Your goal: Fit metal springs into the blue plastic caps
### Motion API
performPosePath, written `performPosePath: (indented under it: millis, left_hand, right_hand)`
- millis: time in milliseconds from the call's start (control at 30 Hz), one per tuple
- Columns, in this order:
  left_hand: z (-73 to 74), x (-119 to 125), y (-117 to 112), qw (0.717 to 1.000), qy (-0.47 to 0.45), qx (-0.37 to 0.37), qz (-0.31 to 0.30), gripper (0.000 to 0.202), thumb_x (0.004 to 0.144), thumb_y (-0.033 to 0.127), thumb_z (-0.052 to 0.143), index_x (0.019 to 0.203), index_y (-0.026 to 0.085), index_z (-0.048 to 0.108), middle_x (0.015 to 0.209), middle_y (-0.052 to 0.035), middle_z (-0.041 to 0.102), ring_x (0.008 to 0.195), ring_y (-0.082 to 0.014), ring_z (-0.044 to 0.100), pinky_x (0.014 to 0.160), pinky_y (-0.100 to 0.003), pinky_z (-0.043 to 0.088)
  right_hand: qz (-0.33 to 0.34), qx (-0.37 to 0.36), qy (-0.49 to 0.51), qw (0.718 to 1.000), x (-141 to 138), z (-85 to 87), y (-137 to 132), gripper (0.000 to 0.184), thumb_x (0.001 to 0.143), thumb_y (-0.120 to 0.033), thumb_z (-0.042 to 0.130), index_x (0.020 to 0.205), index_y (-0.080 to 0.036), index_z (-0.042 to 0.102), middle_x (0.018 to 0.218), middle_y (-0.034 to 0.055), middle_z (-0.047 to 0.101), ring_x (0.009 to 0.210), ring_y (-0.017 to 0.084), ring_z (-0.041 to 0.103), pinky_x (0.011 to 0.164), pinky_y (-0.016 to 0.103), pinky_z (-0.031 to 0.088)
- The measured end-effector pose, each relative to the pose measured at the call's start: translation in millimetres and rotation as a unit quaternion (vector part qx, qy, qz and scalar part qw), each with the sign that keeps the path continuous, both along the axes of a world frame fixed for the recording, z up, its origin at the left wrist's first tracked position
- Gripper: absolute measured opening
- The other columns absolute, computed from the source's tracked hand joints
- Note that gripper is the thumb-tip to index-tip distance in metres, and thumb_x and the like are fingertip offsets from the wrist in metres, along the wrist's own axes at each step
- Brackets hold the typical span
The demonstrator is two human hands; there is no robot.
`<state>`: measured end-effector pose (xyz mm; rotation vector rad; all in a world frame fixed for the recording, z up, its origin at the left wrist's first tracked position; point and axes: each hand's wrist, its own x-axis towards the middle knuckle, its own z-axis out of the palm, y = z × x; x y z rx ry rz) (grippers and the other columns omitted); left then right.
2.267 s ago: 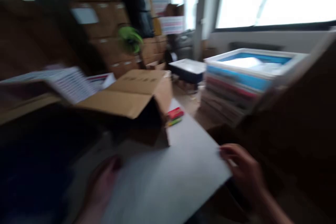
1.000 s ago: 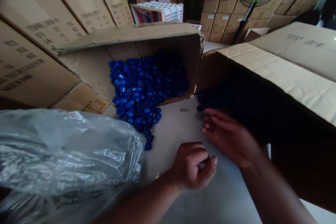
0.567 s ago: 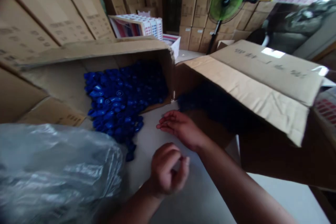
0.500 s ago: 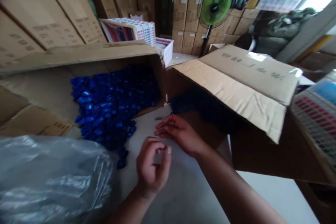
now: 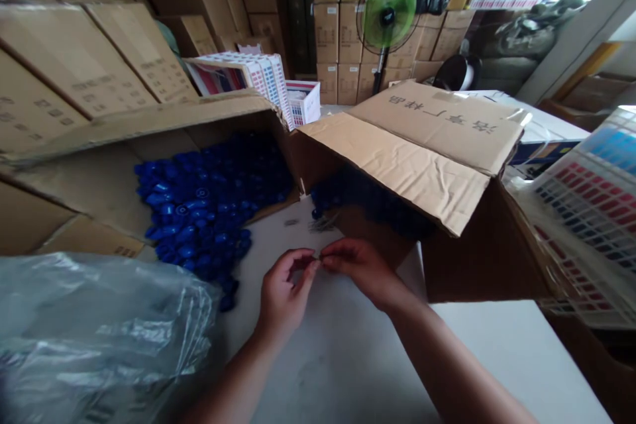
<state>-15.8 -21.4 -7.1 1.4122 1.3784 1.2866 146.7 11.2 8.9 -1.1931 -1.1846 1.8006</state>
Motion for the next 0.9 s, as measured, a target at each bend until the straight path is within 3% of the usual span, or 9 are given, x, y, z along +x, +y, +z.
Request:
performPosePath:
  millis: [133,300,400,467,567,700,800,900]
  left_hand:
    - [0.3,4,2,0.996,-0.079,-0.047,-0.01,0.028,0.078,0.034,0.07,0.099,0.018,0.062,0.087,-0.0027,0.066,0.082,-0.0106,0.063,0.078,-0.02,0.051]
    - [1.1,7,3,0.995,-0.067,-0.058,-0.041,0.034,0.075,0.035,0.072,0.103,0.017,0.062,0.092,-0.0043,0.066,0.084,-0.0114,0.063,0.079,-0.022,0.051]
    - [2.4,8,2,0.998,0.008,-0.028,-0.056,0.024,0.078,0.036,0.068,0.091,0.017,0.067,0.087,-0.0039,0.066,0.08,-0.011,0.061,0.075,-0.021,0.049]
    - [3.5,8,1,0.997,0.044,-0.015,-0.067,0.021,0.08,0.037,0.065,0.084,0.017,0.069,0.084,-0.0037,0.066,0.077,-0.0108,0.061,0.072,-0.021,0.047]
    - [4.5,9,0,0.996,0.053,-0.017,-0.069,0.019,0.081,0.035,0.063,0.079,0.017,0.069,0.079,-0.0028,0.065,0.072,-0.0102,0.06,0.067,-0.02,0.046]
    - [3.5,7,-2,0.998,0.024,-0.032,-0.044,0.017,0.08,0.032,0.064,0.076,0.016,0.069,0.076,-0.0025,0.063,0.069,-0.0098,0.058,0.065,-0.021,0.045]
    - [0.4,5,-2,0.999,0.002,-0.035,-0.027,0.014,0.079,0.029,0.064,0.077,0.016,0.069,0.076,-0.002,0.062,0.069,-0.0096,0.057,0.065,-0.021,0.045]
    - [-3.6,4,-2,0.999,-0.02,-0.04,-0.003,0.011,0.077,0.026,0.066,0.081,0.017,0.069,0.081,-0.003,0.063,0.07,-0.0092,0.057,0.068,-0.022,0.047]
  right_hand:
    - [-0.033,0.025,-0.04,0.998,11,2.6,-6,0.048,0.068,-0.039,0.075,0.105,-0.009,0.064,0.103,0.0072,0.059,0.09,0.004,0.057,0.081,0.013,0.047]
    - [-0.135,0.005,0.081,0.987,20,-3.2,11,0.049,0.077,-0.039,0.064,0.115,-0.01,0.056,0.109,0.0092,0.057,0.09,0.006,0.058,0.085,0.018,0.051]
    - [-0.142,0.088,-0.104,0.981,17,4.6,36,0.045,0.09,-0.038,0.041,0.122,-0.008,0.054,0.106,0.0109,0.057,0.089,0.006,0.057,0.082,0.017,0.05]
    - [-0.125,0.141,-0.231,0.954,7,14.0,54,0.044,0.091,-0.037,0.04,0.121,-0.008,0.057,0.105,0.0108,0.058,0.089,0.007,0.057,0.083,0.017,0.048]
    - [-0.082,0.185,-0.361,0.91,-16,27.5,77,0.04,0.081,-0.037,0.059,0.11,-0.01,0.064,0.104,0.011,0.058,0.1,0.012,0.056,0.093,0.02,0.044]
    - [-0.004,0.175,-0.616,0.768,-41,35.3,93,0.038,0.08,-0.038,0.06,0.102,-0.008,0.069,0.101,0.0169,0.058,0.104,0.019,0.057,0.097,0.028,0.042]
    - [0.003,0.159,-0.635,0.756,-46,32.1,101,0.035,0.08,-0.031,0.057,0.101,-0.006,0.07,0.098,0.0197,0.058,0.101,0.021,0.059,0.092,0.028,0.044]
    - [0.011,0.155,-0.636,0.756,-40,26.6,102,0.032,0.081,-0.032,0.053,0.098,-0.011,0.072,0.096,0.0154,0.06,0.096,0.02,0.06,0.084,0.024,0.044]
